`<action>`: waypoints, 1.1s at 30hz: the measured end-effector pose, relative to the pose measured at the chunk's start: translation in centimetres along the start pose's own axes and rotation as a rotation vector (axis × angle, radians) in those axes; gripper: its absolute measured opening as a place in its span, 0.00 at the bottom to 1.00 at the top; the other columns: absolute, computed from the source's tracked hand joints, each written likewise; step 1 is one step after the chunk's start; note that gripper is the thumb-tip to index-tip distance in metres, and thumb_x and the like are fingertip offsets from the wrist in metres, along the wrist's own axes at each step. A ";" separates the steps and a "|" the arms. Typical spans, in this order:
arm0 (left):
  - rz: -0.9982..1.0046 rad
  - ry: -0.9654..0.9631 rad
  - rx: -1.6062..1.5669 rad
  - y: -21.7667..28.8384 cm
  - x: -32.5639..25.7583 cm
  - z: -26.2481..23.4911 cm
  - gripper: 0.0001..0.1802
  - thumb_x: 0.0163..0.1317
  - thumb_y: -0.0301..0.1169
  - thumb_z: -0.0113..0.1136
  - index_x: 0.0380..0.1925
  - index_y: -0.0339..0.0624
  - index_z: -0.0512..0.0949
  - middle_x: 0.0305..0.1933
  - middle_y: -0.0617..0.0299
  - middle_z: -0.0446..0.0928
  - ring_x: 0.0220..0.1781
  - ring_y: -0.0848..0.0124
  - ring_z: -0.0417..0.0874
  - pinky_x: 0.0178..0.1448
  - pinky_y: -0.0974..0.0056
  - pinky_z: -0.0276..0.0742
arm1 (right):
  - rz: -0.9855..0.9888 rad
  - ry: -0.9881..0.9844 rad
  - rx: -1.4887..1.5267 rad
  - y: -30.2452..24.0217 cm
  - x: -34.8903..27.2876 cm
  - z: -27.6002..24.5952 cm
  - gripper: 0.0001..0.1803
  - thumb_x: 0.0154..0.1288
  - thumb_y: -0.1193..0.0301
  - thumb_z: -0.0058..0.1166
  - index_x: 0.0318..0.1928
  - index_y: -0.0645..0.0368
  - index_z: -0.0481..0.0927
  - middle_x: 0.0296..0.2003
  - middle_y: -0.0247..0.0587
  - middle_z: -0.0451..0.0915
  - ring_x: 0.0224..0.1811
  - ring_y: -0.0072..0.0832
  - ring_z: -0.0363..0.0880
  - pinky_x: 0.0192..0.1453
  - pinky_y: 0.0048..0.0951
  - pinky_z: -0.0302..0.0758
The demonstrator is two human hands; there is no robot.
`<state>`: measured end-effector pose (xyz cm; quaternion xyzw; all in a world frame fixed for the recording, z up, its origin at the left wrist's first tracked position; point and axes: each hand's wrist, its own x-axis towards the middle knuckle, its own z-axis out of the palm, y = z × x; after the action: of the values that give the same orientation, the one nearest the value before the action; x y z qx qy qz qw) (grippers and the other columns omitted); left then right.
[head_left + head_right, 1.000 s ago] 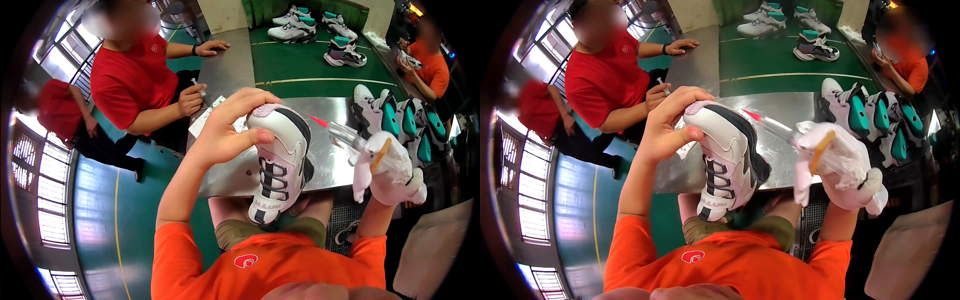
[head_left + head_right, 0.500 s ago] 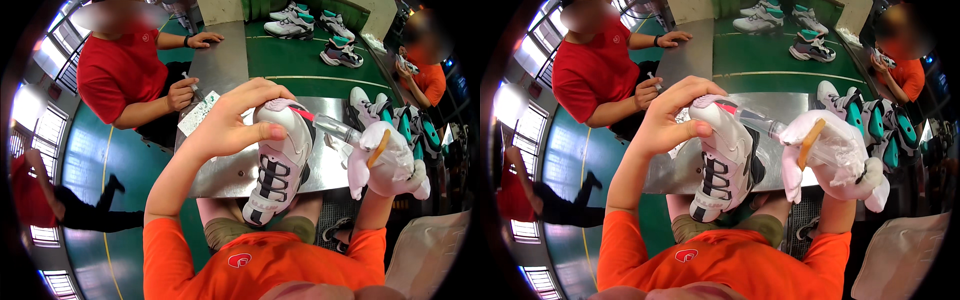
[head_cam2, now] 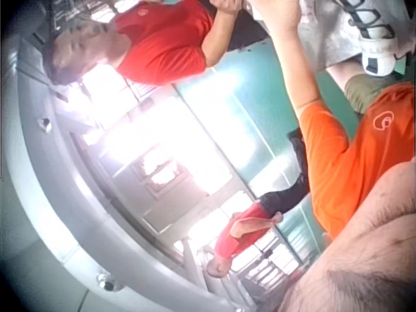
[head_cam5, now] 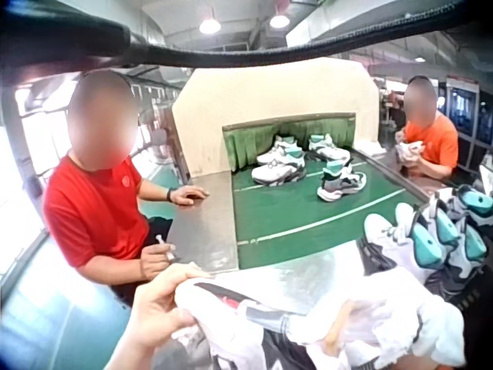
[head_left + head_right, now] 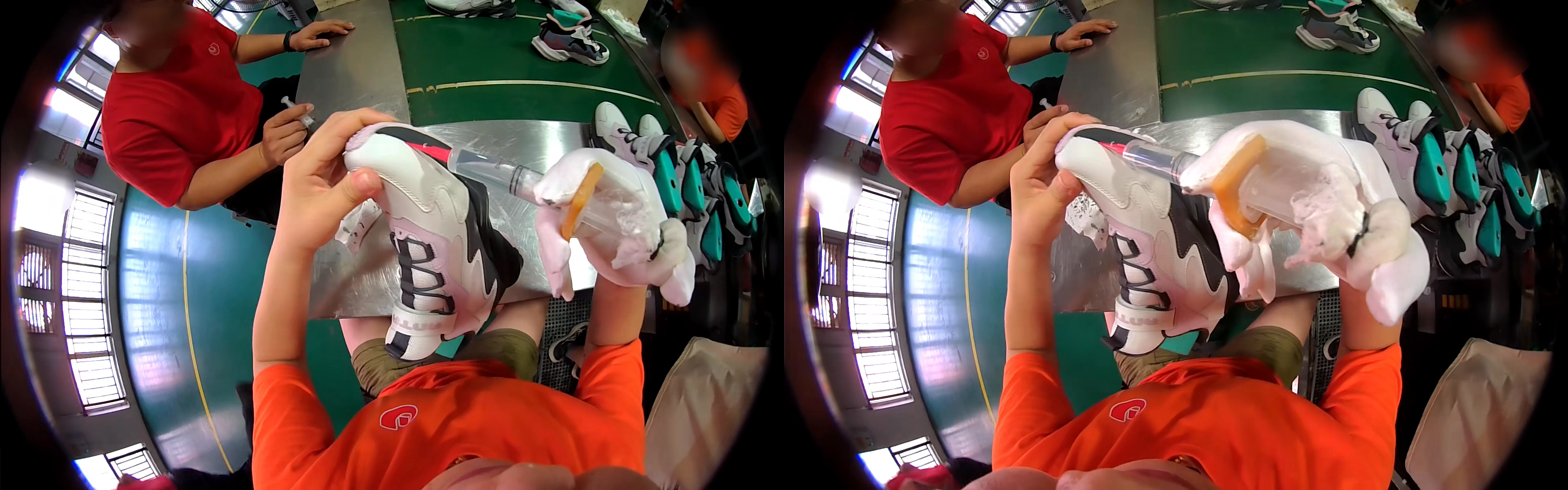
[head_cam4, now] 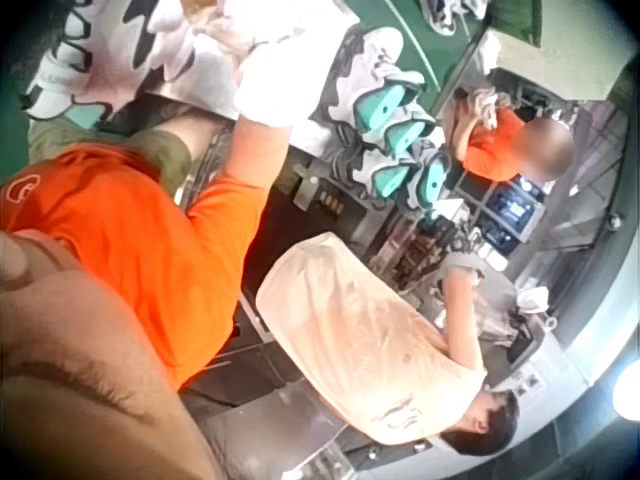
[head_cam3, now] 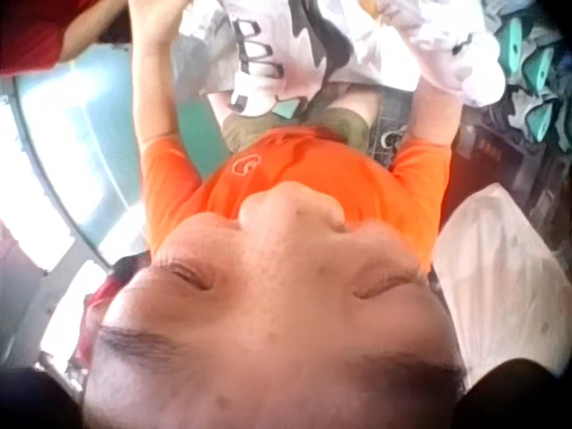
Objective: The person uses a syringe to apply glue to the seams of a white and pink sneaker. They hold the shoe with one hand and carefully dispense the adhesive along the edges of the sole and upper. The person rotates the shoe to access different areas and places it on a metal table alongside other similar sneakers.
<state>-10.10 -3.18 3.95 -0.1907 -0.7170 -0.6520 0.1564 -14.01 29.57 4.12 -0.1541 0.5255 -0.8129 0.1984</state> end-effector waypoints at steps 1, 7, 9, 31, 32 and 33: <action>-0.050 0.029 -0.028 -0.1 -0.2 0.1 0.37 0.58 0.46 0.71 0.57 0.28 0.72 0.52 0.60 0.75 0.50 0.73 0.78 0.51 0.70 0.76 | -0.033 0.123 -0.021 1.0 -0.1 -0.3 0.43 0.42 0.71 0.70 0.58 0.83 0.66 0.43 0.60 0.79 0.37 0.40 0.82 0.38 0.36 0.81; -0.043 0.140 -0.066 -3.2 -0.8 -1.7 0.37 0.60 0.48 0.68 0.58 0.27 0.71 0.50 0.60 0.77 0.49 0.75 0.77 0.47 0.73 0.76 | -0.111 -0.759 0.090 1.4 5.7 0.8 0.48 0.44 0.48 0.65 0.54 0.79 0.69 0.33 0.51 0.82 0.24 0.29 0.80 0.28 0.23 0.78; -0.067 0.192 -0.091 -3.9 -1.7 -0.7 0.38 0.61 0.49 0.68 0.59 0.27 0.71 0.50 0.60 0.77 0.49 0.75 0.77 0.48 0.73 0.75 | -0.124 -0.637 0.074 2.7 5.1 0.5 0.50 0.36 0.52 0.73 0.53 0.78 0.69 0.31 0.51 0.82 0.21 0.28 0.79 0.24 0.20 0.77; -0.122 0.210 -0.198 -3.9 -2.1 -0.6 0.38 0.61 0.48 0.68 0.60 0.28 0.71 0.53 0.60 0.77 0.52 0.75 0.77 0.55 0.72 0.71 | -0.070 -0.883 0.251 3.1 5.4 -0.8 0.59 0.30 0.53 0.76 0.58 0.84 0.64 0.30 0.61 0.79 0.27 0.38 0.83 0.29 0.29 0.81; -0.119 0.205 -0.197 -3.7 -2.2 -0.5 0.38 0.61 0.48 0.68 0.60 0.28 0.71 0.53 0.61 0.77 0.52 0.75 0.76 0.56 0.72 0.71 | -0.045 -0.892 0.251 2.9 5.3 -1.0 0.57 0.33 0.56 0.75 0.59 0.84 0.64 0.30 0.61 0.79 0.28 0.39 0.83 0.30 0.30 0.82; -0.113 0.227 -0.195 -3.5 -2.1 -0.2 0.38 0.61 0.48 0.68 0.60 0.29 0.71 0.52 0.61 0.77 0.52 0.75 0.76 0.56 0.72 0.71 | -0.018 -0.843 0.239 2.7 5.0 -0.9 0.58 0.32 0.55 0.75 0.58 0.84 0.64 0.30 0.61 0.79 0.27 0.39 0.83 0.30 0.30 0.82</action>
<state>-9.96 -3.83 -0.06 -0.0893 -0.6376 -0.7437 0.1803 -18.37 26.87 1.45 -0.4528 0.2995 -0.7356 0.4050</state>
